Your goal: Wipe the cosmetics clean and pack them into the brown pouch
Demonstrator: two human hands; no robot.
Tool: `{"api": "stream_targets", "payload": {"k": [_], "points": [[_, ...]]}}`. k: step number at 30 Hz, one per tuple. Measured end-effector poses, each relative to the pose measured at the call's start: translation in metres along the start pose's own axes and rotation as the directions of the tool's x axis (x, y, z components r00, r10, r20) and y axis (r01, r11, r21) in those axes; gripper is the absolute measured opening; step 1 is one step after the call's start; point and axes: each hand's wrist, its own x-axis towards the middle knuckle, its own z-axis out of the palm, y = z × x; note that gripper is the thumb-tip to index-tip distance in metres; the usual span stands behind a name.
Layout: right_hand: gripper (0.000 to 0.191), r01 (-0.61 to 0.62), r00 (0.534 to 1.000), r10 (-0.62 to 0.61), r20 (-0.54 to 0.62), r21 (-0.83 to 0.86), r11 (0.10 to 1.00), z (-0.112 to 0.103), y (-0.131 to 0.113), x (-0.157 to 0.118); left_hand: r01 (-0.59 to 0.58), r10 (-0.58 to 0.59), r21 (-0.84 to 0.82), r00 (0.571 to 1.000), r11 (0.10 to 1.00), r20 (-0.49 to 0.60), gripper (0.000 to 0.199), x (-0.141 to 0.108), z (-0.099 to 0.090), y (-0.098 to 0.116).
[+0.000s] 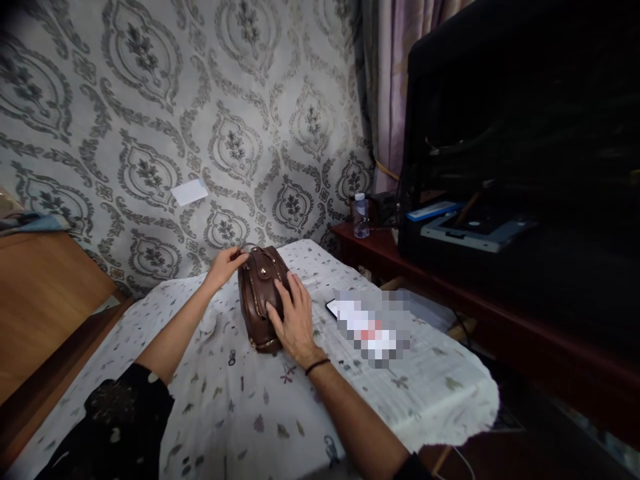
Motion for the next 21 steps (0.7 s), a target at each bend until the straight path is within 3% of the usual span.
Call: {"api": "stream_targets", "payload": {"k": [6, 14, 21], "points": [[0.066, 0.024, 1.000, -0.024, 0.006, -0.014, 1.000, 0.001, 0.000, 0.000, 0.010, -0.013, 0.107, 0.999, 0.994, 0.033, 0.036, -0.008, 0.000, 0.006], [0.066, 0.030, 0.999, -0.030, -0.015, 0.009, 1.000, 0.004, -0.003, 0.002, 0.002, -0.004, 0.198, 1.000, 0.980, 0.012, 0.033, -0.019, -0.001, 0.023], [0.068, 0.045, 0.999, -0.045, -0.010, -0.008, 0.999, 0.004, -0.004, 0.001, -0.031, 0.020, 0.195, 0.998, 0.980, 0.060, 0.030, -0.033, -0.003, 0.032]]}}
